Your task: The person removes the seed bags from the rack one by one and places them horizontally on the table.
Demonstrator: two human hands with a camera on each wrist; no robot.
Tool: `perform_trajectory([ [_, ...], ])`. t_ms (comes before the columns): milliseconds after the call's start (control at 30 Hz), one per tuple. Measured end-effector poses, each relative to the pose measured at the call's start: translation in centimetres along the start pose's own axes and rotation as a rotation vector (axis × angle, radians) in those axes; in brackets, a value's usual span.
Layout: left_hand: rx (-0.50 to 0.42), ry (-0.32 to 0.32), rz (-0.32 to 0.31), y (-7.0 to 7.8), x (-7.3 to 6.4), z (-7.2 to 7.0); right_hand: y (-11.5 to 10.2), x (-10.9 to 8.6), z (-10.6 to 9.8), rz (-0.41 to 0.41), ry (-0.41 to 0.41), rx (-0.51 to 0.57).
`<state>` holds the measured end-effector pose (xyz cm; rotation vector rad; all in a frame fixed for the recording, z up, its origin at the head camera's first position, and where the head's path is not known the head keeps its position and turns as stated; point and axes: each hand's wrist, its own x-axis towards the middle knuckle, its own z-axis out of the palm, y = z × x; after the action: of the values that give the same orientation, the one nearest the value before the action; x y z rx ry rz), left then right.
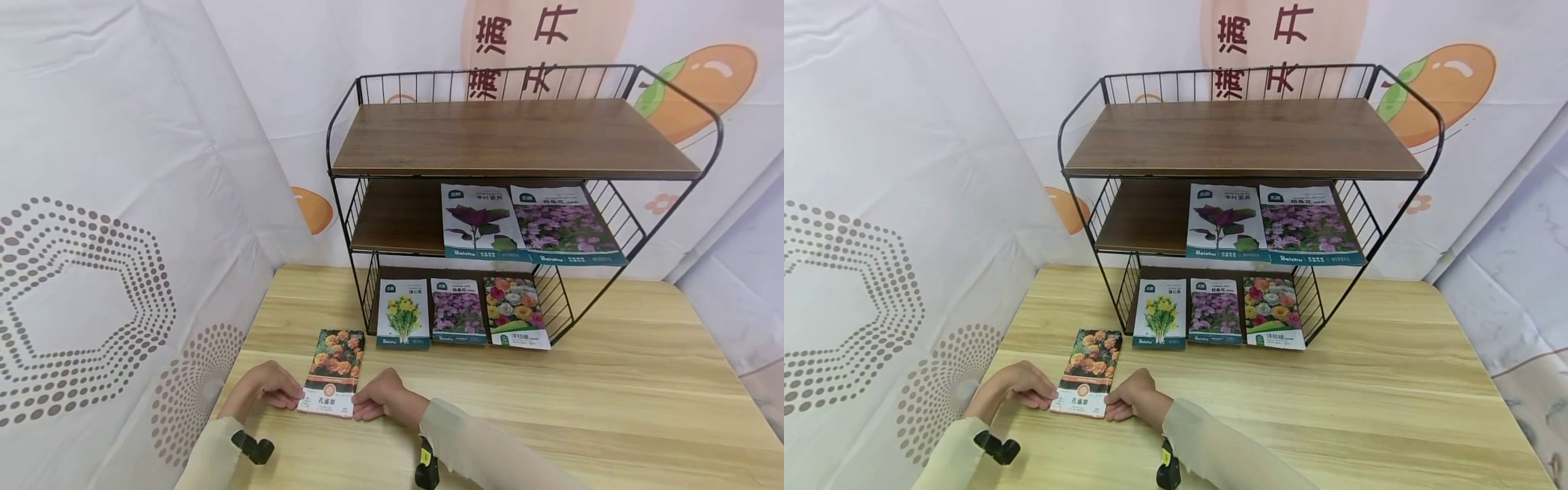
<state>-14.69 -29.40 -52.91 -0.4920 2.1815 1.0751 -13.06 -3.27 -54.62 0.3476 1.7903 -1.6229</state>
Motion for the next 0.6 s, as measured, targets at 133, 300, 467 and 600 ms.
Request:
perform_trajectory([
  [133,0.009,-0.001,0.007,-0.04,-0.02,0.07,-0.03,-0.10,-0.07,-0.004,0.000,-0.010],
  [300,0.016,0.009,0.017,-0.07,-0.05,0.17,-0.32,-0.45,-0.28,-0.008,-0.001,-0.018],
  [467,0.032,0.013,0.024,-0.22,0.12,0.30,-0.43,-0.57,-0.38,-0.012,0.005,-0.026],
  [600,0.052,0.018,0.017,-0.15,0.18,0.33,-0.42,-0.66,-0.46,-0.007,-0.001,-0.021],
])
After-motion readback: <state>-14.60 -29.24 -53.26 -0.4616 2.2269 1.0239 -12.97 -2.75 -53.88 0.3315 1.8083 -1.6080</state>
